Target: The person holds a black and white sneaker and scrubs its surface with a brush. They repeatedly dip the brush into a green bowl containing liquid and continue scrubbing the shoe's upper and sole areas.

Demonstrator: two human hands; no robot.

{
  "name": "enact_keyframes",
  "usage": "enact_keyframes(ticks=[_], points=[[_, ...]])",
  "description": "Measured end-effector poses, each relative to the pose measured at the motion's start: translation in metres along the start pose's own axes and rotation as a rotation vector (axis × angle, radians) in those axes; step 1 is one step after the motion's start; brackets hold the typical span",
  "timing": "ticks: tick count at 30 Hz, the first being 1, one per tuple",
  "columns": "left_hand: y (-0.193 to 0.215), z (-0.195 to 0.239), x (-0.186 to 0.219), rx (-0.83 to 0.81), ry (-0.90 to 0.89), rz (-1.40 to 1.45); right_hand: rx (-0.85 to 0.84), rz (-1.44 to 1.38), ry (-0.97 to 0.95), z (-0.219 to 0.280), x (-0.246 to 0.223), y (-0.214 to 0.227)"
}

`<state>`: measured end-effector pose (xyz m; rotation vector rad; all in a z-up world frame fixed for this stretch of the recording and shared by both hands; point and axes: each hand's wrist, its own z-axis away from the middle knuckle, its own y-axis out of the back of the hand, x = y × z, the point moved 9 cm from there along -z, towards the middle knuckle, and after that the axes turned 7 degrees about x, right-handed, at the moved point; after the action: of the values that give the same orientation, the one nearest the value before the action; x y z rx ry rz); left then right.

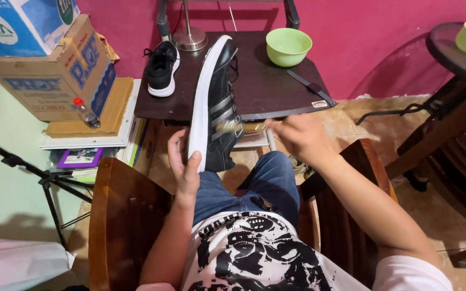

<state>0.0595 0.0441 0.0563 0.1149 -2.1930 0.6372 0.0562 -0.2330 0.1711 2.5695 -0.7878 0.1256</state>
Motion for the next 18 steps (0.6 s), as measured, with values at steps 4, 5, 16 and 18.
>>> enact_keyframes(ticks=[4,5,16,18], points=[[-0.001,-0.002,-0.007,-0.006,-0.009,-0.030,0.008,0.012,-0.041,0.013,0.006,-0.017],[0.000,-0.001,-0.008,-0.004,-0.013,-0.039,0.016,0.052,-0.083,0.017,0.015,-0.021],[-0.010,-0.001,0.018,-0.015,-0.095,-0.085,-0.094,-0.050,-0.167,0.037,0.007,-0.065],[-0.012,-0.003,0.027,-0.011,-0.133,-0.160,-0.101,-0.108,-0.159,0.035,0.004,-0.065]])
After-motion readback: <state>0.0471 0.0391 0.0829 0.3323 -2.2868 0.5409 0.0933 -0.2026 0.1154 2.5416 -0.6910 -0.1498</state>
